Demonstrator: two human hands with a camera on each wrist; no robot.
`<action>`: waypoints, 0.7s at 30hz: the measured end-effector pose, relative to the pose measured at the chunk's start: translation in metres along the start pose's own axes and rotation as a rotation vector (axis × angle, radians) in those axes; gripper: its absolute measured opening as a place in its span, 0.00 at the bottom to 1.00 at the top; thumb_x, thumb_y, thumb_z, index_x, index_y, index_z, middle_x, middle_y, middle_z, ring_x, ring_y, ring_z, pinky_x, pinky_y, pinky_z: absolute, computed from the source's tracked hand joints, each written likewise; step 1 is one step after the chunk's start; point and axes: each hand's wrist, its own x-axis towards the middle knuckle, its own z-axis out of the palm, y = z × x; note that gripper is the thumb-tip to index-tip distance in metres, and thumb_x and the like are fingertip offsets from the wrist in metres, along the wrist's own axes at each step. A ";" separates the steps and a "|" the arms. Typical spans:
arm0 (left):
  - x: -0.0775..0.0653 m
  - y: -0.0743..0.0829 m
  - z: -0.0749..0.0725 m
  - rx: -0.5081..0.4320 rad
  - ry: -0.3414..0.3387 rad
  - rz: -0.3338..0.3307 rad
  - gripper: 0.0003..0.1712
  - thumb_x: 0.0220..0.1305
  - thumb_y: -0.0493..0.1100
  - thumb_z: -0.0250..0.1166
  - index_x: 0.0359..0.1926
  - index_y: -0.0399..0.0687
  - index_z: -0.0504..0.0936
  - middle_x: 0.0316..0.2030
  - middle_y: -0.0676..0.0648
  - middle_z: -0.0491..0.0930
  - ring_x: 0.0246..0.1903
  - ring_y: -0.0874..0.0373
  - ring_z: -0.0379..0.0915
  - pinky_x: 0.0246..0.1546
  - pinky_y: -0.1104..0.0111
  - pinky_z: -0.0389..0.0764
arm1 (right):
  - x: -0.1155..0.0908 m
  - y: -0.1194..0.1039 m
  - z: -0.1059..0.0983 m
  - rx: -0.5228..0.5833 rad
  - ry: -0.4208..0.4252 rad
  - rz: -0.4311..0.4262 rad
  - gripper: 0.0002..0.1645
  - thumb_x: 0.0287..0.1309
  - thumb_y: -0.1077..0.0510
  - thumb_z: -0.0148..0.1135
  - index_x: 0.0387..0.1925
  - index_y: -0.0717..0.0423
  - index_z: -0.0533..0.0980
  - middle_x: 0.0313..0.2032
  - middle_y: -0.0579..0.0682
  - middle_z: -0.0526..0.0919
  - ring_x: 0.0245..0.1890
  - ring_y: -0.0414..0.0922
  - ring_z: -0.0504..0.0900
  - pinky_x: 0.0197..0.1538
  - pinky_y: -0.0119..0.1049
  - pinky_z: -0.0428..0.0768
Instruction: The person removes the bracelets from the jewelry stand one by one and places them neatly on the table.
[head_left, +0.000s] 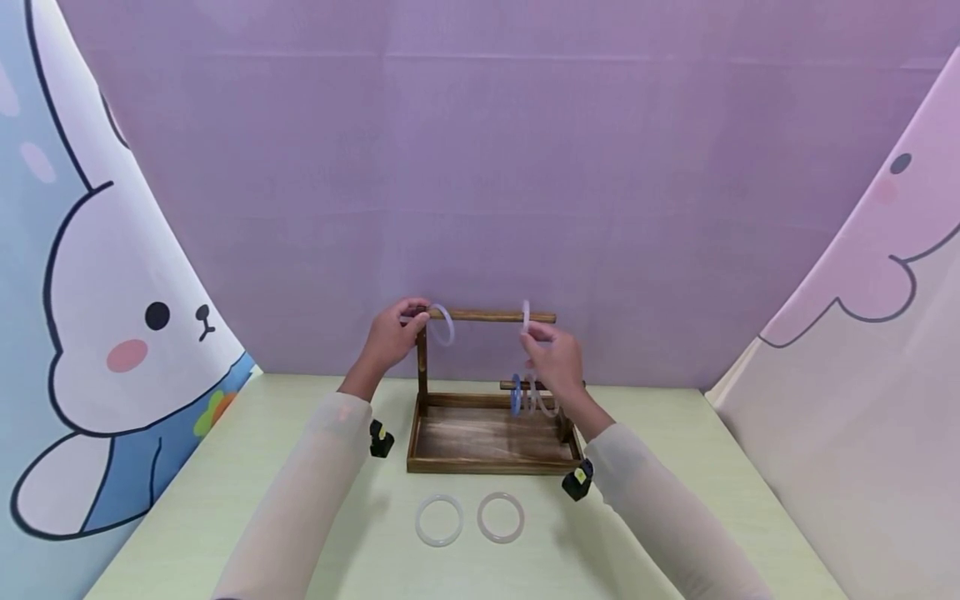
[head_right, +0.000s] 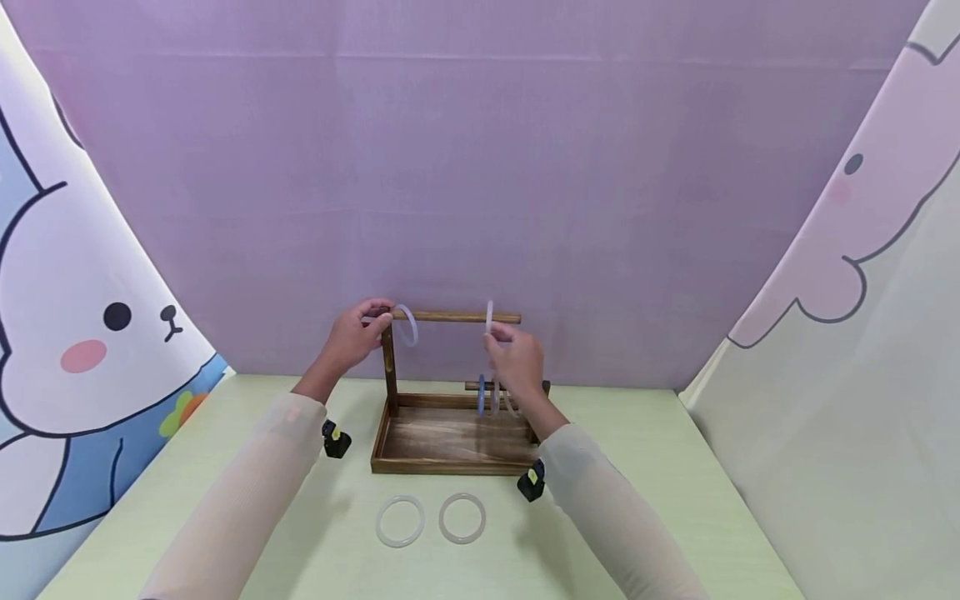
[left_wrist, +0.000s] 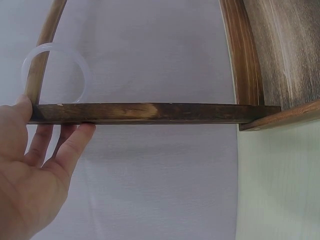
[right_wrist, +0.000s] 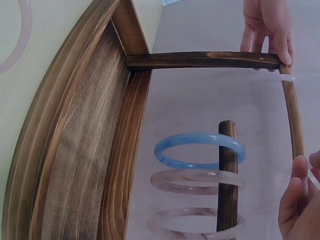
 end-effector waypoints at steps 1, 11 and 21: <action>0.000 0.000 0.000 0.001 -0.001 0.000 0.19 0.78 0.51 0.56 0.62 0.52 0.78 0.57 0.41 0.78 0.52 0.44 0.79 0.47 0.53 0.87 | 0.000 0.001 -0.001 -0.002 0.002 -0.002 0.16 0.66 0.55 0.66 0.53 0.53 0.85 0.47 0.57 0.89 0.26 0.57 0.88 0.17 0.28 0.76; -0.002 0.002 -0.002 0.008 -0.006 -0.002 0.19 0.78 0.52 0.56 0.63 0.53 0.77 0.58 0.41 0.78 0.52 0.44 0.79 0.48 0.53 0.87 | 0.001 0.005 -0.010 -0.015 0.004 0.001 0.18 0.67 0.53 0.66 0.55 0.57 0.83 0.47 0.58 0.88 0.27 0.59 0.88 0.20 0.35 0.82; -0.003 0.002 -0.002 0.003 -0.009 0.002 0.19 0.78 0.51 0.56 0.63 0.51 0.77 0.57 0.40 0.77 0.52 0.44 0.79 0.48 0.52 0.87 | 0.000 0.009 -0.016 -0.030 0.015 -0.004 0.17 0.66 0.56 0.66 0.54 0.58 0.84 0.47 0.61 0.88 0.22 0.48 0.86 0.17 0.28 0.77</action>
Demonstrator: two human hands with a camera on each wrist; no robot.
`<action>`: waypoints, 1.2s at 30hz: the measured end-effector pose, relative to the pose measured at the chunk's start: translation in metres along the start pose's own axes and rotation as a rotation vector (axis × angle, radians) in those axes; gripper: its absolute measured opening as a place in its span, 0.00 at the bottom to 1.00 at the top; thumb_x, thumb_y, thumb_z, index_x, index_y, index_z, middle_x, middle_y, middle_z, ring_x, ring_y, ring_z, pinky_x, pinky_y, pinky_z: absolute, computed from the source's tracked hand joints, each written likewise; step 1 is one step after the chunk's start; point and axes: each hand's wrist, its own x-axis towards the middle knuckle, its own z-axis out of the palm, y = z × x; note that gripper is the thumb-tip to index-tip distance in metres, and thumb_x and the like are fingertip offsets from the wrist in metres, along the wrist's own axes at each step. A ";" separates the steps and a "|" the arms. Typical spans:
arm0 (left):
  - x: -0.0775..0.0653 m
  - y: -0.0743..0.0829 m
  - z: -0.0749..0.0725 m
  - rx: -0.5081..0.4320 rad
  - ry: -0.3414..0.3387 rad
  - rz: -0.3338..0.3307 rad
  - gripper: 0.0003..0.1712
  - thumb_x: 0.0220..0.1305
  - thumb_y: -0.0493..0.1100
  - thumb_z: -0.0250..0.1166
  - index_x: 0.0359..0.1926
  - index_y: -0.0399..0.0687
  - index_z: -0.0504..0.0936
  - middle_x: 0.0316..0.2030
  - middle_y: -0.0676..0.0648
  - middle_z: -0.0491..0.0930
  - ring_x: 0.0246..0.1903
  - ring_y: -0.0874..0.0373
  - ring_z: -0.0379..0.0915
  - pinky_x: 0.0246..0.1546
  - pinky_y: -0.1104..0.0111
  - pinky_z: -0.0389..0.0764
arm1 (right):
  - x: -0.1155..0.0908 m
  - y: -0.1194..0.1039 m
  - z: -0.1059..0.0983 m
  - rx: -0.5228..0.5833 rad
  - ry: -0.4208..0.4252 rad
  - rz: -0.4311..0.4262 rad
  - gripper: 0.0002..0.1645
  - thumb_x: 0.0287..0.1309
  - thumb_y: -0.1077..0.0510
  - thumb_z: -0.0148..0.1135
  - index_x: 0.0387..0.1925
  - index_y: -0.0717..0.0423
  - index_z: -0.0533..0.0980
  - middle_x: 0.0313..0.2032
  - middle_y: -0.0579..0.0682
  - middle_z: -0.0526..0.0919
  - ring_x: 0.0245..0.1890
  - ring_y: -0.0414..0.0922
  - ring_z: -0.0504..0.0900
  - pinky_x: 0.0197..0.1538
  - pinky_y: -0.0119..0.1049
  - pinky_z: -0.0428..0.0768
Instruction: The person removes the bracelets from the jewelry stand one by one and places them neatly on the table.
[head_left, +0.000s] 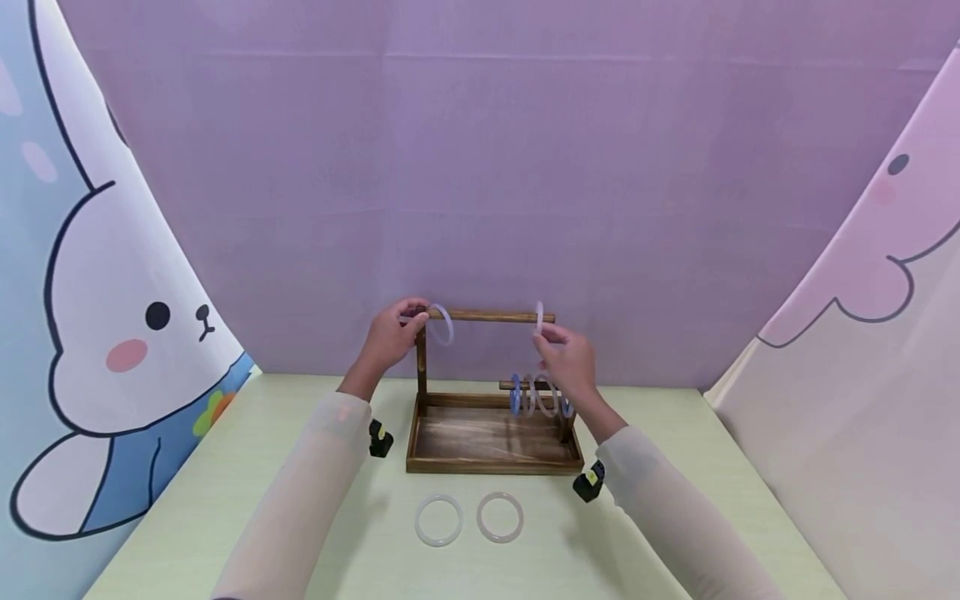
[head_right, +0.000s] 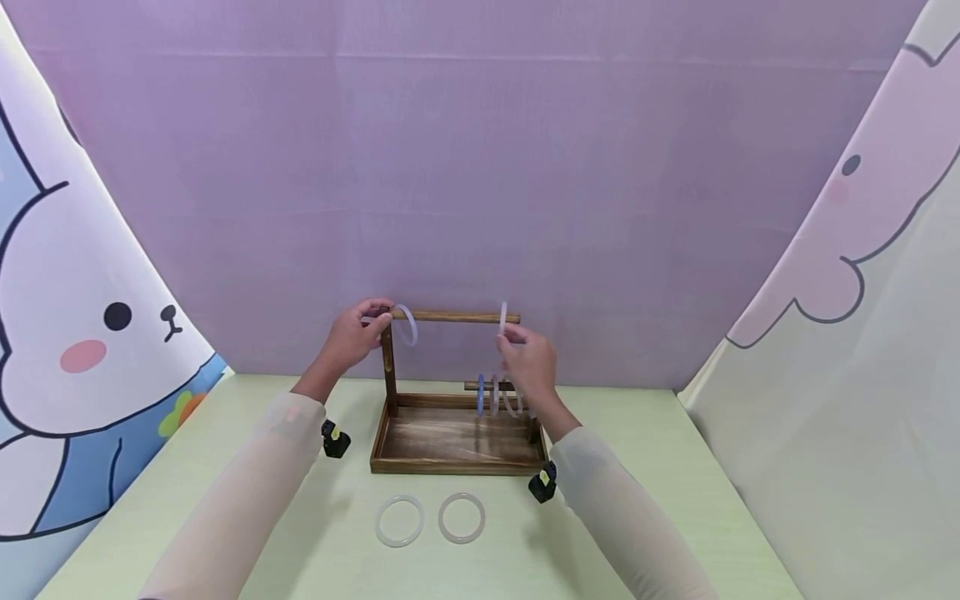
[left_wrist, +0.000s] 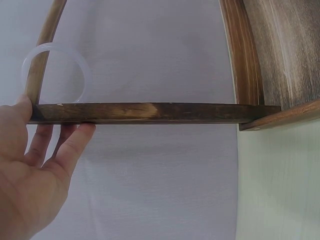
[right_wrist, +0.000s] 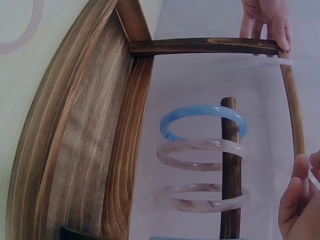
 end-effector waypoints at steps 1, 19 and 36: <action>0.000 0.000 0.000 -0.001 -0.001 -0.001 0.19 0.78 0.51 0.56 0.63 0.51 0.77 0.57 0.40 0.77 0.52 0.44 0.79 0.48 0.52 0.87 | 0.000 0.001 -0.001 -0.002 0.001 0.000 0.17 0.67 0.55 0.65 0.54 0.58 0.83 0.47 0.61 0.88 0.21 0.46 0.86 0.17 0.28 0.75; 0.002 0.000 0.000 -0.011 -0.007 0.005 0.19 0.78 0.50 0.56 0.62 0.51 0.77 0.57 0.40 0.78 0.53 0.44 0.79 0.48 0.52 0.87 | 0.004 0.012 -0.009 -0.024 0.042 0.013 0.18 0.65 0.55 0.67 0.54 0.58 0.84 0.46 0.61 0.89 0.18 0.40 0.83 0.15 0.28 0.71; 0.002 -0.001 0.001 -0.015 -0.012 0.007 0.18 0.78 0.52 0.55 0.62 0.53 0.78 0.57 0.42 0.78 0.54 0.45 0.79 0.48 0.53 0.86 | 0.004 0.019 -0.021 -0.035 0.045 0.025 0.19 0.66 0.54 0.65 0.55 0.57 0.84 0.46 0.60 0.89 0.20 0.43 0.85 0.17 0.27 0.74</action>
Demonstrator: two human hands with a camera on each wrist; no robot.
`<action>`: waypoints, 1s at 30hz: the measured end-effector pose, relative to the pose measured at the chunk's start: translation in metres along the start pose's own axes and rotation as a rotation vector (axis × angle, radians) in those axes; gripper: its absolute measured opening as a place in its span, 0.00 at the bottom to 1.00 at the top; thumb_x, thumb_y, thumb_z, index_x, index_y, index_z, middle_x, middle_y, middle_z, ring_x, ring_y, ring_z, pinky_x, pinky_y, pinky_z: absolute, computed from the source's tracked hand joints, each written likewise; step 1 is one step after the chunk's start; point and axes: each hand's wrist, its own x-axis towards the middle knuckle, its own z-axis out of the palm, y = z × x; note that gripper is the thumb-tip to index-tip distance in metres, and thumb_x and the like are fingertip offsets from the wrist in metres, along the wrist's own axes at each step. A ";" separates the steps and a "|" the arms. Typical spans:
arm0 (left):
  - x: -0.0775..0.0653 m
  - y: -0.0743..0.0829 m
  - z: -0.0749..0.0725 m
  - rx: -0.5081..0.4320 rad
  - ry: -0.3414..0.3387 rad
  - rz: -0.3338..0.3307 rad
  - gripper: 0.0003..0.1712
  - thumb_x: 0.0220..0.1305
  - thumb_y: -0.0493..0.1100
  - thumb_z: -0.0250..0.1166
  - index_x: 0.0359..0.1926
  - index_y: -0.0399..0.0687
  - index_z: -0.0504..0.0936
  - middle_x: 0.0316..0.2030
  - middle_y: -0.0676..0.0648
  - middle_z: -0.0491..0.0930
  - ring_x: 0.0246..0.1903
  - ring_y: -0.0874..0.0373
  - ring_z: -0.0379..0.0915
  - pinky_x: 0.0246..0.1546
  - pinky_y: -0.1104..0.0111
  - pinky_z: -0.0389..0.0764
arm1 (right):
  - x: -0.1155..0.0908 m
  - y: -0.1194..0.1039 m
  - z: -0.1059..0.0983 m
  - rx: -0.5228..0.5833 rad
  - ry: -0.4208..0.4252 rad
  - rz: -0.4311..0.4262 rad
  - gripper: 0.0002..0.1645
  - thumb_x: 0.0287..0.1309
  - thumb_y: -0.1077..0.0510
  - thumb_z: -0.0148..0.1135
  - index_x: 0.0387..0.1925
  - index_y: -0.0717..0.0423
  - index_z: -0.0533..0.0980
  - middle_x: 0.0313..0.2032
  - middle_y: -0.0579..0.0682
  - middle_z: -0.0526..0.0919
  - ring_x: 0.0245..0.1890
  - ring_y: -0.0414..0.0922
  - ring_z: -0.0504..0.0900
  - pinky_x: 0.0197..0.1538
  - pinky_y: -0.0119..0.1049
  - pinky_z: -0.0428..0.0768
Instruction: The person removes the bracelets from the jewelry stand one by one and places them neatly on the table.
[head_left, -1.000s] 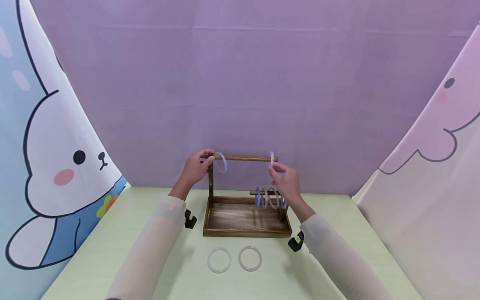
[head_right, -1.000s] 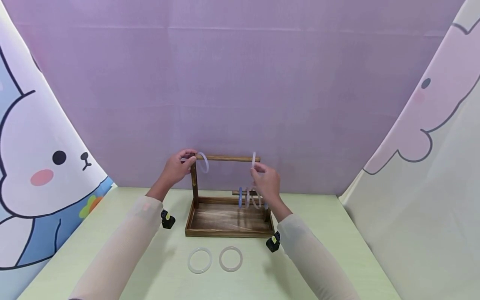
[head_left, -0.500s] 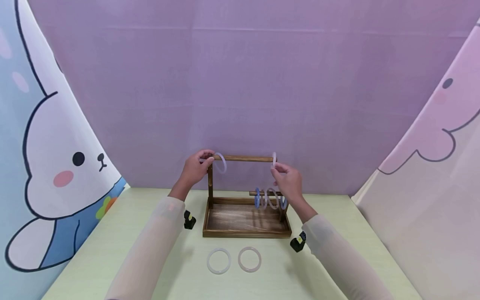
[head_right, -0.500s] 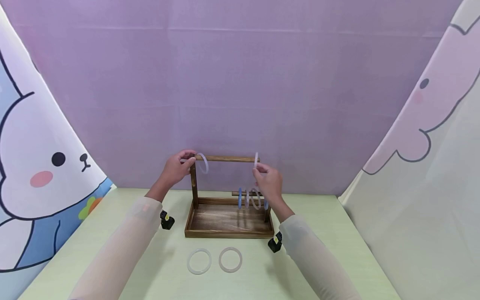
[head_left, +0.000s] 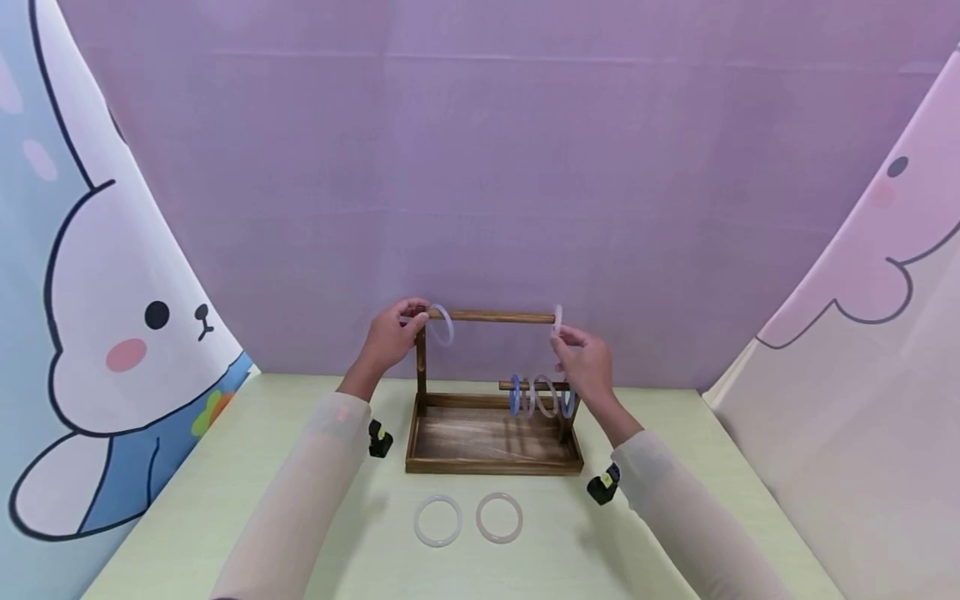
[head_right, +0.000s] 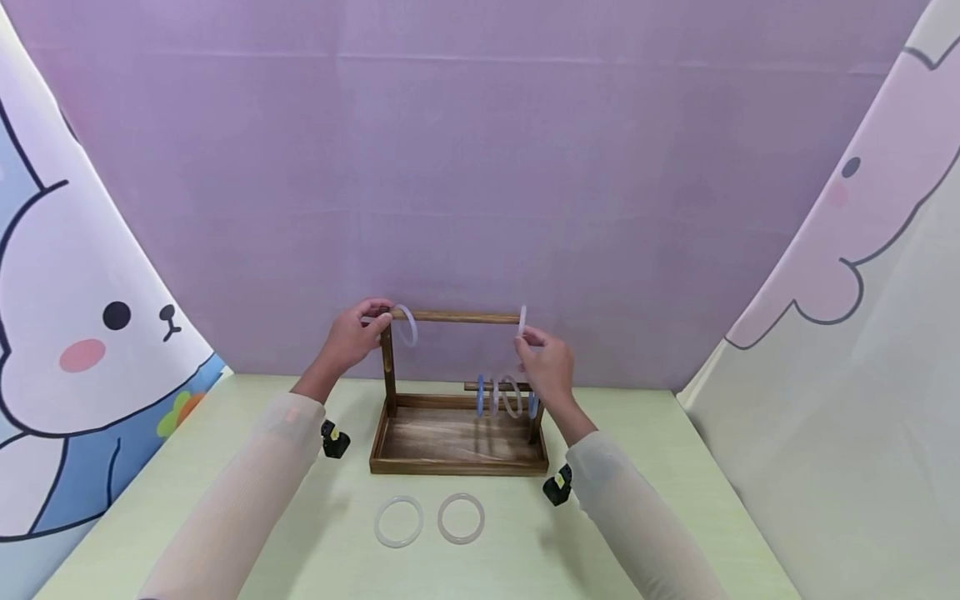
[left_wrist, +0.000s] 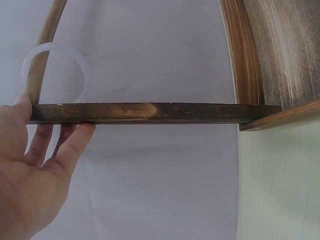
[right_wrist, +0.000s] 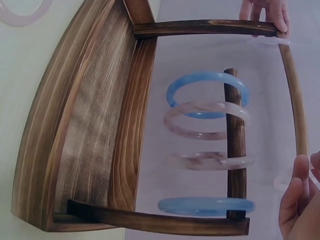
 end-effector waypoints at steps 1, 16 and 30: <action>0.000 0.000 0.000 -0.001 0.002 0.000 0.18 0.78 0.52 0.55 0.62 0.53 0.78 0.57 0.42 0.78 0.54 0.45 0.79 0.48 0.53 0.86 | 0.000 0.001 -0.001 -0.004 0.002 0.001 0.18 0.66 0.54 0.65 0.55 0.57 0.84 0.46 0.60 0.89 0.19 0.42 0.84 0.17 0.27 0.74; -0.002 0.000 -0.001 0.005 0.008 -0.002 0.19 0.78 0.53 0.55 0.63 0.53 0.77 0.58 0.41 0.77 0.53 0.44 0.79 0.48 0.54 0.86 | -0.003 0.008 -0.009 0.009 0.029 -0.018 0.19 0.65 0.55 0.66 0.55 0.58 0.84 0.45 0.61 0.89 0.21 0.52 0.87 0.19 0.28 0.79; -0.002 0.001 0.002 0.007 0.003 -0.007 0.19 0.78 0.53 0.55 0.63 0.53 0.77 0.58 0.41 0.77 0.53 0.44 0.79 0.49 0.53 0.86 | -0.010 0.014 -0.020 0.016 0.028 -0.090 0.19 0.63 0.60 0.67 0.54 0.60 0.84 0.42 0.59 0.85 0.20 0.41 0.81 0.20 0.27 0.79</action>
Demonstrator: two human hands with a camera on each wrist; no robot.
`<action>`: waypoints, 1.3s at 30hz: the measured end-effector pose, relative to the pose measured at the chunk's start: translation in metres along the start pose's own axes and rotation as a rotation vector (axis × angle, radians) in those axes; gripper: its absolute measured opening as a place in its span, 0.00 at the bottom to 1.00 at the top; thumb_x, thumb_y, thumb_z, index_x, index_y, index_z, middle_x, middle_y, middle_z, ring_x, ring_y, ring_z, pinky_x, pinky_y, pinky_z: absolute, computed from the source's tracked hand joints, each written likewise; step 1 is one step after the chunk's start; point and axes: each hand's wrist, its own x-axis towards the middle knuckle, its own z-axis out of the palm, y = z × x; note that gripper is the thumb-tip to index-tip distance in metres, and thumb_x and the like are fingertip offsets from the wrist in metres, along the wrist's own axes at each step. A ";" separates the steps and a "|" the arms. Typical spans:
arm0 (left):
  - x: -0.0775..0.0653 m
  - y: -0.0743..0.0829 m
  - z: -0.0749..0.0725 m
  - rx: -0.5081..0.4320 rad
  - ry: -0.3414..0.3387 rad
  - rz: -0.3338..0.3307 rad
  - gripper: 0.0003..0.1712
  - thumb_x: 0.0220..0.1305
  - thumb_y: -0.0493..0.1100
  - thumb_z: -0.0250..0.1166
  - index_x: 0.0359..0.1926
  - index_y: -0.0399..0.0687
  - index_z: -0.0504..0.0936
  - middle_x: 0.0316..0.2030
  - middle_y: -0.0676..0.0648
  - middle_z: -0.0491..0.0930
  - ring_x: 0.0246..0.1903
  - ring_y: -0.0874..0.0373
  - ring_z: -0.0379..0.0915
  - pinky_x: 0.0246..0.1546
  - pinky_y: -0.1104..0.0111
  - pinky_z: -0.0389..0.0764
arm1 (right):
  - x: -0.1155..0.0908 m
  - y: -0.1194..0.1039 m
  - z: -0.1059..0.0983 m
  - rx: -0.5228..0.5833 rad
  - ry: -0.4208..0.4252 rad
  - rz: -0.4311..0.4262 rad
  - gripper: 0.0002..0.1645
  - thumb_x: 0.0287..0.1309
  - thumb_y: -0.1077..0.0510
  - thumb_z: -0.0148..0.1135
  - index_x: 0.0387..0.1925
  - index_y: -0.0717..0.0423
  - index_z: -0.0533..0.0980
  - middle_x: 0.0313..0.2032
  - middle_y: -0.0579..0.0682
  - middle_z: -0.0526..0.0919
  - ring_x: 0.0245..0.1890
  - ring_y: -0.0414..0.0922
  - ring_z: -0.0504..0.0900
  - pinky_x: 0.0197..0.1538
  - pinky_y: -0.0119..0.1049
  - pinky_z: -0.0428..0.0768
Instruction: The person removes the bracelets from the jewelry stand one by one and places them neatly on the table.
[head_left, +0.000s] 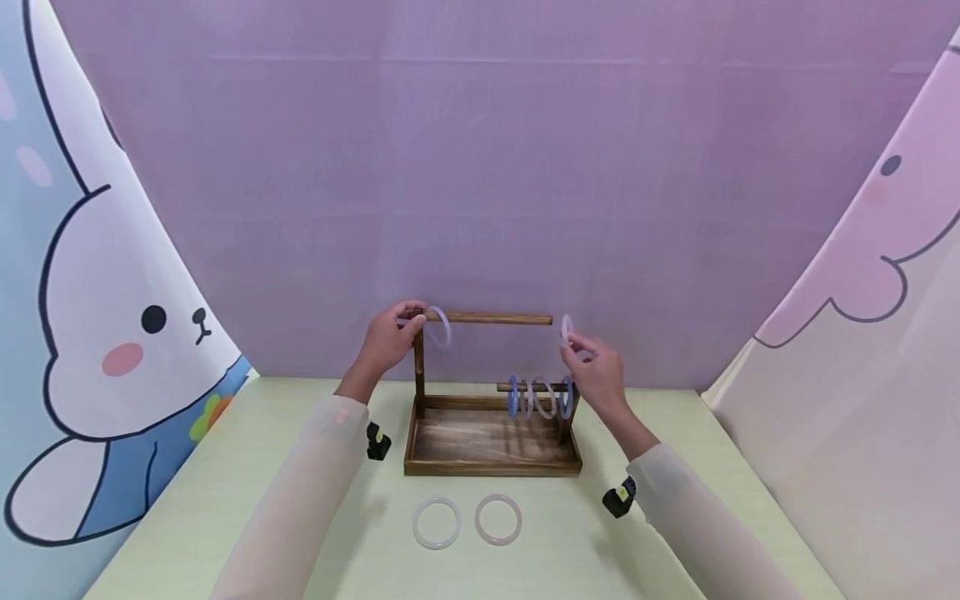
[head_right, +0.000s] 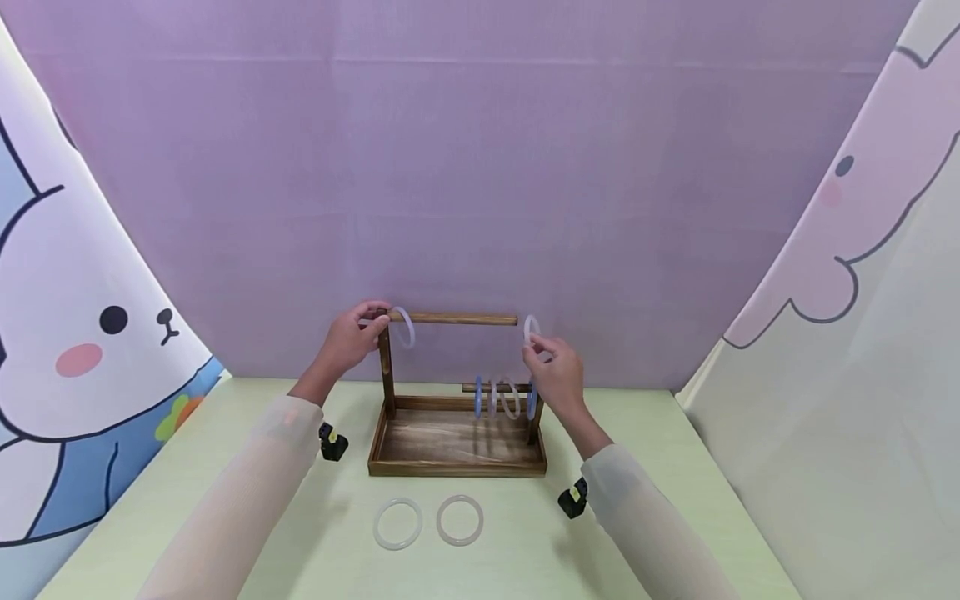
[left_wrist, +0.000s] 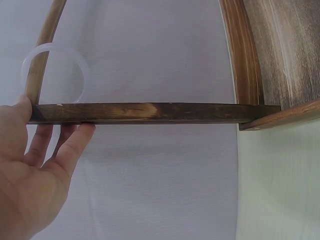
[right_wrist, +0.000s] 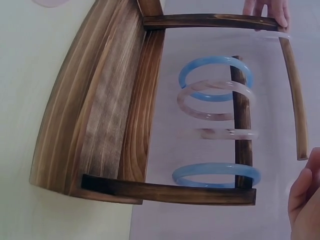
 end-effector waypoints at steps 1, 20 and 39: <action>0.000 0.000 0.000 -0.002 -0.001 -0.003 0.19 0.78 0.53 0.55 0.63 0.53 0.77 0.57 0.41 0.77 0.53 0.45 0.79 0.49 0.53 0.86 | -0.001 0.001 -0.001 -0.006 0.000 -0.009 0.19 0.63 0.60 0.67 0.54 0.60 0.84 0.41 0.59 0.84 0.20 0.40 0.80 0.20 0.27 0.79; 0.000 -0.001 0.000 -0.006 0.003 -0.001 0.19 0.79 0.52 0.55 0.63 0.53 0.77 0.57 0.42 0.77 0.52 0.45 0.79 0.48 0.53 0.86 | -0.019 0.009 -0.011 -0.061 -0.136 -0.167 0.18 0.63 0.62 0.69 0.53 0.65 0.83 0.39 0.59 0.81 0.27 0.37 0.76 0.22 0.27 0.77; 0.002 -0.001 0.000 -0.001 0.004 -0.006 0.19 0.79 0.52 0.54 0.62 0.54 0.77 0.58 0.42 0.77 0.52 0.46 0.78 0.46 0.54 0.86 | -0.041 0.015 -0.022 -0.027 -0.399 -0.288 0.16 0.60 0.67 0.70 0.50 0.68 0.84 0.39 0.59 0.84 0.26 0.32 0.74 0.25 0.26 0.77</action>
